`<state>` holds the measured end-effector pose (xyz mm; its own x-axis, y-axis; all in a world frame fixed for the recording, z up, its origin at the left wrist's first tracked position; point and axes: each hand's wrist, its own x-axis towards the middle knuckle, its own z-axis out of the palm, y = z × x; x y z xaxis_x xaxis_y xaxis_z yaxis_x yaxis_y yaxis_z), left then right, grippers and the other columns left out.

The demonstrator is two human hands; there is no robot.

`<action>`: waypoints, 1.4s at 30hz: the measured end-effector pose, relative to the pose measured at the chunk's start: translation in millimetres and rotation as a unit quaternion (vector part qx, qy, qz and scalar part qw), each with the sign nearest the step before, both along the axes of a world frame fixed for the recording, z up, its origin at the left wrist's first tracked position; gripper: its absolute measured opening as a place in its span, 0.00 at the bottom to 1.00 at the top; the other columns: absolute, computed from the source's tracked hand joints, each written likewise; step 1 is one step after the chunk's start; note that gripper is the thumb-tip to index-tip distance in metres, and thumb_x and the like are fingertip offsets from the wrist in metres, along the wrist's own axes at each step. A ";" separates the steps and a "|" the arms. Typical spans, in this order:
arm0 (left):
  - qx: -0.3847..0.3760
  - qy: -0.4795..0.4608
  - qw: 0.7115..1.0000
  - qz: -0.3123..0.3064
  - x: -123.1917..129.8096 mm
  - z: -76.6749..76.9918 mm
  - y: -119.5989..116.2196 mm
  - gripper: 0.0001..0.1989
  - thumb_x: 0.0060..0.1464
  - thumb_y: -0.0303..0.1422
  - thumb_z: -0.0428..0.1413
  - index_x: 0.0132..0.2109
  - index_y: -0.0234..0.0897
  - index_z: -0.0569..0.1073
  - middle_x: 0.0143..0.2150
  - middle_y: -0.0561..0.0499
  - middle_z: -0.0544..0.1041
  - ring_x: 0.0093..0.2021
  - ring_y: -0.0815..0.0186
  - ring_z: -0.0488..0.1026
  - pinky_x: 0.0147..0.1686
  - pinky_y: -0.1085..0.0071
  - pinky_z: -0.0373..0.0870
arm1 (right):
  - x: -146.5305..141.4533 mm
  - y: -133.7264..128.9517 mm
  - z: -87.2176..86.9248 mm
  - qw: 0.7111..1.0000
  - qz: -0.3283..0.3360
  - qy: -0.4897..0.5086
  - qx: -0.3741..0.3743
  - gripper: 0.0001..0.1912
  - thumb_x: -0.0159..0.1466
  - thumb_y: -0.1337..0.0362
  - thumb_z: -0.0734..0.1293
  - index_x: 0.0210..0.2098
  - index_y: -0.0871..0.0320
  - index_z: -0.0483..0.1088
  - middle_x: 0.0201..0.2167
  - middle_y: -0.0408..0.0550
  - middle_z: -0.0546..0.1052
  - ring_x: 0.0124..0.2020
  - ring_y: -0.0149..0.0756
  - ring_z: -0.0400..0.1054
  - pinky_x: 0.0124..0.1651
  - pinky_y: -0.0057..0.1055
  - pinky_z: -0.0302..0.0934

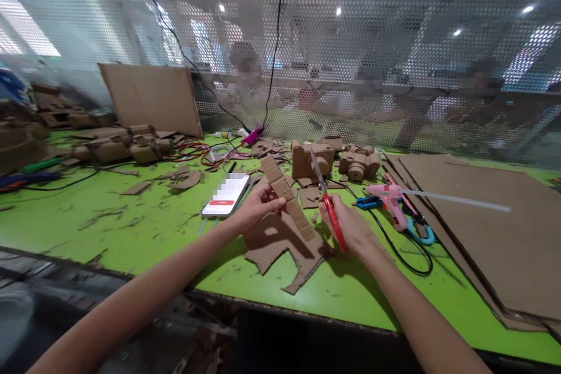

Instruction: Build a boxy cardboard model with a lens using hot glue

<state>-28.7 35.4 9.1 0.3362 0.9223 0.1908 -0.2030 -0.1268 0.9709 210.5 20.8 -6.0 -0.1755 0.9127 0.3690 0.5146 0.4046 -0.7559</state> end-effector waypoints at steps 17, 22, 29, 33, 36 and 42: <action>-0.107 0.011 0.993 -0.056 1.9 3.6 -4.0 0.23 0.39 0.44 0.72 0.34 0.34 0.73 0.27 0.55 0.76 0.26 0.74 0.73 0.28 0.78 0.69 | -25.4 -10.6 17.4 0.981 -0.073 0.151 -0.100 0.28 0.45 0.40 0.76 0.28 0.53 0.63 0.18 0.35 0.64 0.16 0.26 0.55 0.17 0.25 0.49; -0.157 -0.052 0.986 -0.037 7.4 -3.2 -6.6 0.21 0.39 0.38 0.73 0.34 0.33 0.72 0.31 0.54 0.76 0.29 0.74 0.74 0.32 0.76 0.74 | -38.5 -27.9 18.8 0.966 0.013 0.160 -0.204 0.27 0.44 0.48 0.78 0.31 0.54 0.63 0.20 0.35 0.66 0.17 0.27 0.59 0.19 0.26 0.53; -0.148 -0.038 0.988 -0.011 8.4 -7.6 -6.5 0.23 0.37 0.41 0.72 0.30 0.35 0.68 0.29 0.56 0.73 0.27 0.75 0.71 0.31 0.76 0.71 | -55.5 -43.9 4.8 0.965 0.010 0.173 -0.199 0.22 0.47 0.54 0.75 0.33 0.54 0.63 0.23 0.35 0.66 0.20 0.28 0.58 0.21 0.26 0.52; -0.137 -0.018 0.990 0.005 9.7 -6.2 -7.8 0.21 0.37 0.39 0.71 0.29 0.35 0.68 0.27 0.56 0.72 0.26 0.75 0.70 0.29 0.77 0.69 | -57.3 -44.8 6.2 0.967 0.025 0.168 -0.191 0.19 0.47 0.57 0.73 0.32 0.54 0.62 0.24 0.36 0.66 0.23 0.29 0.60 0.24 0.27 0.56; -0.137 -0.006 0.990 0.009 10.3 -5.0 -9.1 0.18 0.38 0.37 0.70 0.30 0.35 0.70 0.27 0.56 0.72 0.25 0.75 0.70 0.27 0.77 0.66 | -57.5 -44.4 7.8 0.970 0.029 0.161 -0.177 0.17 0.46 0.59 0.72 0.32 0.54 0.62 0.24 0.36 0.66 0.24 0.29 0.60 0.26 0.27 0.57; -0.134 0.004 0.991 0.023 12.3 -2.1 -13.8 0.16 0.38 0.32 0.67 0.36 0.35 0.73 0.31 0.54 0.76 0.29 0.72 0.73 0.28 0.78 0.66 | -58.1 -44.6 5.9 0.967 0.045 0.169 -0.186 0.17 0.45 0.60 0.71 0.29 0.53 0.59 0.24 0.36 0.65 0.23 0.29 0.60 0.26 0.27 0.58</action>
